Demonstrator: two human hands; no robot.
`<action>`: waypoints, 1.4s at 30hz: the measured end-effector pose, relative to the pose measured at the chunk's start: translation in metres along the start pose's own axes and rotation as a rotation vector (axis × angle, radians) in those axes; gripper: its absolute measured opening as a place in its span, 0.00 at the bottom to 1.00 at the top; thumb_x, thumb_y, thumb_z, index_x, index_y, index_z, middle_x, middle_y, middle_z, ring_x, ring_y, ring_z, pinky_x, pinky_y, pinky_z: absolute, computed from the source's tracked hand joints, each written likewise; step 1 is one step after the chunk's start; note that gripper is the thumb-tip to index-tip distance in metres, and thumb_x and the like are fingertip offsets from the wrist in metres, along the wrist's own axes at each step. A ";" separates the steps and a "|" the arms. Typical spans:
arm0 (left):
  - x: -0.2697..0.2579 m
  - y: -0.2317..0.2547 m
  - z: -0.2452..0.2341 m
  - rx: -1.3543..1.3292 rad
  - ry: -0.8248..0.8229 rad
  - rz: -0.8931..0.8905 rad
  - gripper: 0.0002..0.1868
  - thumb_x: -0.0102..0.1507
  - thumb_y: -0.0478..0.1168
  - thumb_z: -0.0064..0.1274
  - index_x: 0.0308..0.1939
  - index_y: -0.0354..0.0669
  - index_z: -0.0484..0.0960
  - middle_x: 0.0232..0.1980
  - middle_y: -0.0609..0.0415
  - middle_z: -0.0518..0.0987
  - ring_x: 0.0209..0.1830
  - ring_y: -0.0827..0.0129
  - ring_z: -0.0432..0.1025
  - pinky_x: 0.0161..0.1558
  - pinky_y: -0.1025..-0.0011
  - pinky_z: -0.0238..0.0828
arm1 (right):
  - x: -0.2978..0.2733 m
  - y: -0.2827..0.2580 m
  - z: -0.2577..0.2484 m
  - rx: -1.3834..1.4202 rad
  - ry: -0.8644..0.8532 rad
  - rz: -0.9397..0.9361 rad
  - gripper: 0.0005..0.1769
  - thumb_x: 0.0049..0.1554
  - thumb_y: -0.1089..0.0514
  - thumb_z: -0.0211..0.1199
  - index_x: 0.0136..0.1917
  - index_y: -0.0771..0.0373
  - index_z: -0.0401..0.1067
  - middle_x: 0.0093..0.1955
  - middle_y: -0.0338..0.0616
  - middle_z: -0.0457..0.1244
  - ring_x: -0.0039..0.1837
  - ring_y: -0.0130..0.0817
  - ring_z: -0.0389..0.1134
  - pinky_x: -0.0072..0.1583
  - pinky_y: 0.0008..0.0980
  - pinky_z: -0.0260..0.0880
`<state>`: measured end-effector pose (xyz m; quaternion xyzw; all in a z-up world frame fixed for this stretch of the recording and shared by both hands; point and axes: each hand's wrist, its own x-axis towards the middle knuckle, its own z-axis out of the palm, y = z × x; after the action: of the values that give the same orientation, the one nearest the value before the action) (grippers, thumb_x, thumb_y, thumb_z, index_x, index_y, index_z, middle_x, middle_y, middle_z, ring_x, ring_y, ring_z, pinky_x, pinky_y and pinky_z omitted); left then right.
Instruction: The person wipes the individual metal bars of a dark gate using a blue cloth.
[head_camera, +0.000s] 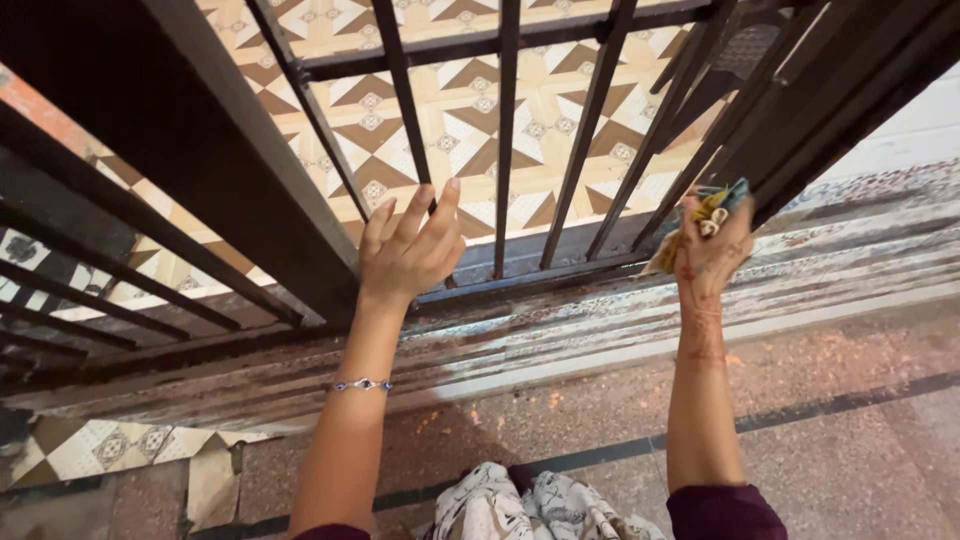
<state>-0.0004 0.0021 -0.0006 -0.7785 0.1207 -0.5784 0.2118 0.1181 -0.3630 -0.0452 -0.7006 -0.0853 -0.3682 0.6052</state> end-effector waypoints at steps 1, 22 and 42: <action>-0.002 0.000 -0.001 -0.008 -0.015 0.001 0.11 0.71 0.50 0.50 0.34 0.61 0.81 0.73 0.74 0.72 0.82 0.73 0.50 0.78 0.62 0.46 | -0.008 -0.014 -0.001 0.196 0.072 0.162 0.19 0.65 0.55 0.63 0.67 0.54 0.64 0.50 0.41 0.66 0.43 0.30 0.65 0.41 0.30 0.64; -0.003 -0.001 0.001 -0.023 -0.005 -0.008 0.12 0.73 0.52 0.48 0.36 0.62 0.82 0.75 0.74 0.69 0.83 0.75 0.48 0.80 0.63 0.42 | 0.004 -0.077 0.090 0.279 -0.191 -0.201 0.06 0.73 0.60 0.55 0.56 0.65 0.63 0.44 0.42 0.64 0.40 0.24 0.67 0.40 0.24 0.74; -0.001 0.001 -0.003 -0.008 -0.009 -0.027 0.11 0.71 0.52 0.49 0.38 0.63 0.84 0.74 0.75 0.70 0.82 0.76 0.50 0.79 0.64 0.44 | -0.092 -0.016 0.066 -0.205 -0.272 -0.212 0.17 0.67 0.55 0.60 0.63 0.65 0.60 0.49 0.47 0.59 0.49 0.28 0.62 0.47 0.29 0.68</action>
<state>-0.0036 0.0015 -0.0013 -0.7833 0.1116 -0.5774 0.2016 0.0707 -0.2684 -0.0892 -0.7889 -0.2017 -0.3385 0.4717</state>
